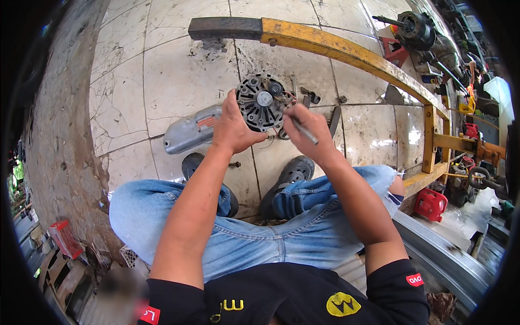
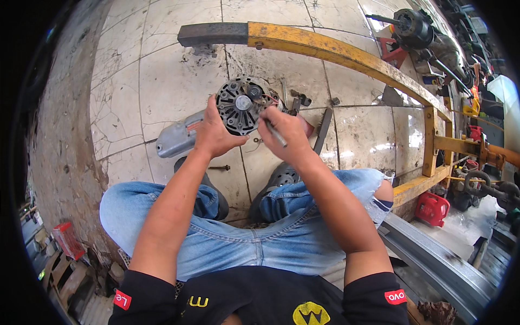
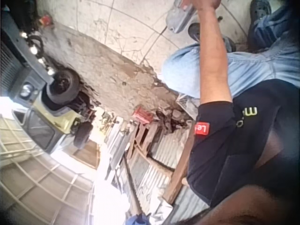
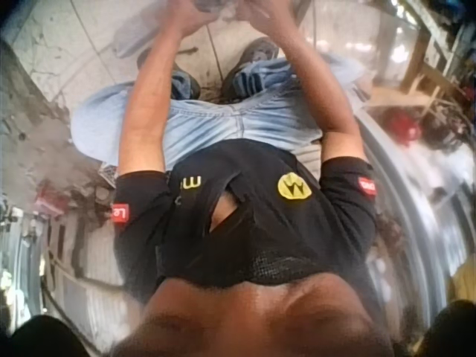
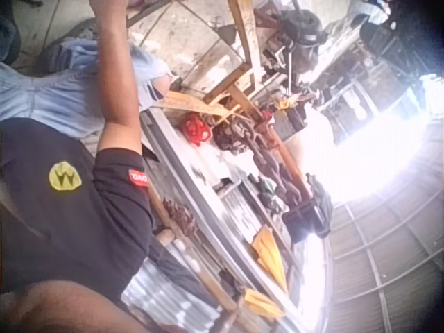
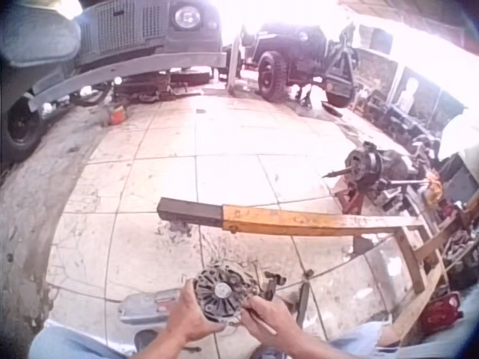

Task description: The person sits on the floor and works on a small motor component, using a metal file to smooth surfaces and a cloth to wipe the part. The person repeatedly files and wipes the motor housing while seated.

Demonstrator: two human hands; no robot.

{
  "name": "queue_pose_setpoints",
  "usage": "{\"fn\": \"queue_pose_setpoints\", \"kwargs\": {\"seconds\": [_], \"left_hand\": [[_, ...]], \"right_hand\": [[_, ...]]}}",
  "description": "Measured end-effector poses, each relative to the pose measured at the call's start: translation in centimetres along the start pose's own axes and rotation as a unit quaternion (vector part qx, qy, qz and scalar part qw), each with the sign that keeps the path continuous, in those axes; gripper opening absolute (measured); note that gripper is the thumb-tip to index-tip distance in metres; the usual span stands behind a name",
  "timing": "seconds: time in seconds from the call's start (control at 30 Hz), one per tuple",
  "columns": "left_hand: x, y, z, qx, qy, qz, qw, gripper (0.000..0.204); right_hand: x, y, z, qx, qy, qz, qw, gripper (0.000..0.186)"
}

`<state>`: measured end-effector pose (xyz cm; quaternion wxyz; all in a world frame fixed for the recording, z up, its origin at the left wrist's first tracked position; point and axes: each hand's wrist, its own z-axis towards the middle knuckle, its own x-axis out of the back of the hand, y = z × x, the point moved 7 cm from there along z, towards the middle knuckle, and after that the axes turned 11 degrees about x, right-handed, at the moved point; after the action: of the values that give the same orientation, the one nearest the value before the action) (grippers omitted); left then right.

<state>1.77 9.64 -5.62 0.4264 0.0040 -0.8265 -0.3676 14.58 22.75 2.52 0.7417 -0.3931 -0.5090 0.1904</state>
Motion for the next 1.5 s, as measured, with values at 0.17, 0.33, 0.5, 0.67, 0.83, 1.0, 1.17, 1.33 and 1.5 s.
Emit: {"fn": "queue_pose_setpoints", "kwargs": {"seconds": [0.17,0.33,0.5,0.67,0.83,1.0,1.17,1.33,1.5], "left_hand": [[0.3,0.2,-0.1,0.004,-0.007,0.013,1.0,0.137],[0.3,0.1,0.0,0.0,-0.007,0.006,1.0,0.138],[0.3,0.2,0.0,0.009,-0.011,0.003,1.0,0.137],[-0.1,-0.4,0.1,0.001,0.012,0.003,1.0,0.136],[0.0,-0.2,0.2,-0.018,0.007,-0.018,1.0,0.136],[-0.4,-0.8,0.5,-0.023,0.02,-0.006,1.0,0.137],[-0.6,-0.7,0.3,-0.008,0.009,-0.007,1.0,0.138],[-0.3,-0.9,0.3,-0.002,0.008,-0.006,1.0,0.136],[0.3,-0.6,0.3,-0.021,0.01,-0.016,1.0,0.134]], "right_hand": [[0.8,0.7,0.4,-0.058,0.038,0.01,0.998,0.013],[-0.2,-0.1,0.0,0.0,-0.054,-0.033,0.998,0.013],[0.5,-0.4,0.2,0.015,-0.006,-0.027,0.999,0.01],[0.2,-0.6,0.1,-0.003,-0.006,-0.024,1.0,0.01],[0.8,0.0,0.3,0.01,0.046,-0.015,0.999,0.011],[0.0,-0.5,0.3,-0.009,-0.044,-0.002,0.999,0.011],[0.4,-0.3,0.4,0.029,0.004,0.012,1.0,0.01],[0.7,0.1,0.7,-0.033,-0.011,-0.015,0.999,0.011],[0.4,0.1,0.3,0.004,-0.054,-0.029,0.998,0.012]]}}
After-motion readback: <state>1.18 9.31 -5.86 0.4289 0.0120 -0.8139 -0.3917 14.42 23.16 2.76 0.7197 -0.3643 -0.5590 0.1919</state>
